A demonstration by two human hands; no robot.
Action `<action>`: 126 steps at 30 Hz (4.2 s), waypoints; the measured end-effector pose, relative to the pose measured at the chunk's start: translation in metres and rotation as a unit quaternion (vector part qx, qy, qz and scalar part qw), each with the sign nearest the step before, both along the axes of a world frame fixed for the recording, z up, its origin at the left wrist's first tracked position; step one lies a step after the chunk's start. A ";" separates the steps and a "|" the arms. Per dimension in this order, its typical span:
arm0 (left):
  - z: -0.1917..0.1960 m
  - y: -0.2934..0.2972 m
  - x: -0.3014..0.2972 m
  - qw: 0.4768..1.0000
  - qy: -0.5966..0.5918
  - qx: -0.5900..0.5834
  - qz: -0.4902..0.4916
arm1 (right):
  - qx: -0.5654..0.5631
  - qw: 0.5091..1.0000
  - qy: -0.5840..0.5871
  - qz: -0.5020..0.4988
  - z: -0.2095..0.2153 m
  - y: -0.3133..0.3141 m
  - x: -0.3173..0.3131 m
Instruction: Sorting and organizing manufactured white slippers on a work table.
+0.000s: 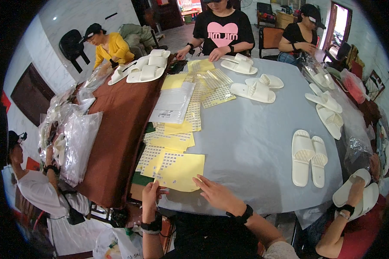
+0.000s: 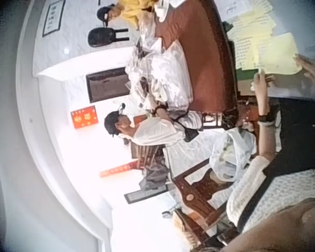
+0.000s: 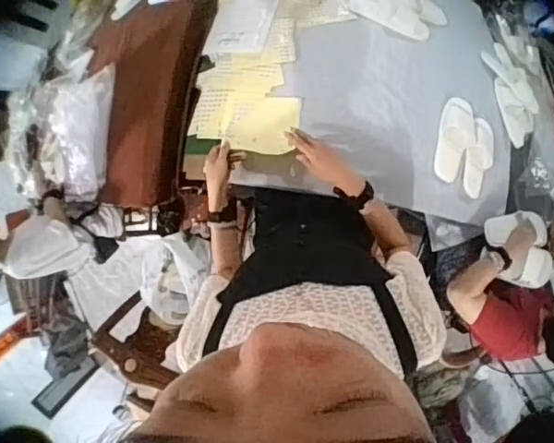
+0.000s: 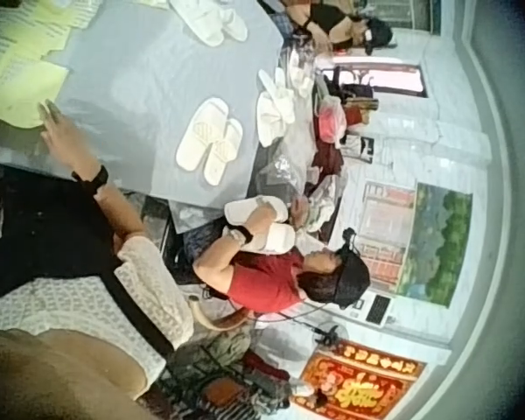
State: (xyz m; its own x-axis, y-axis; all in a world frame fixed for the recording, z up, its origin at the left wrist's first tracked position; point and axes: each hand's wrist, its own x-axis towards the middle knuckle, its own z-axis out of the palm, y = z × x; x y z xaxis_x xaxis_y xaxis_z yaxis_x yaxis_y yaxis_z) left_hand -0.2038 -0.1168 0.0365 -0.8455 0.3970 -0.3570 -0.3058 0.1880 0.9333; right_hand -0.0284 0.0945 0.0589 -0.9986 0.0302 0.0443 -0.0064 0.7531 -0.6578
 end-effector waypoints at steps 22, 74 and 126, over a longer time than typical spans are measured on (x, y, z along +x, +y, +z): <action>0.005 0.005 0.019 0.919 0.325 -0.194 0.110 | 0.019 0.995 0.052 -0.084 -0.023 -0.007 0.063; -0.037 0.068 0.092 0.795 0.584 -0.131 -0.093 | -0.104 0.971 -0.211 -0.048 0.000 0.192 0.104; -0.002 0.150 0.156 0.651 0.596 -0.325 -0.340 | -0.090 0.944 0.047 -0.313 -0.014 0.077 0.119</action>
State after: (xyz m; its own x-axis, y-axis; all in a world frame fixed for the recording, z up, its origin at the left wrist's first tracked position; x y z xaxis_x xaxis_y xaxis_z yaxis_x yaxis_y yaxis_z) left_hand -0.0475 0.0331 0.0344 -0.3836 0.9168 0.1114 0.9227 0.3755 0.0876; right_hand 0.0903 0.1715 0.0449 -0.7742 0.6290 0.0701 0.3384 0.5050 -0.7940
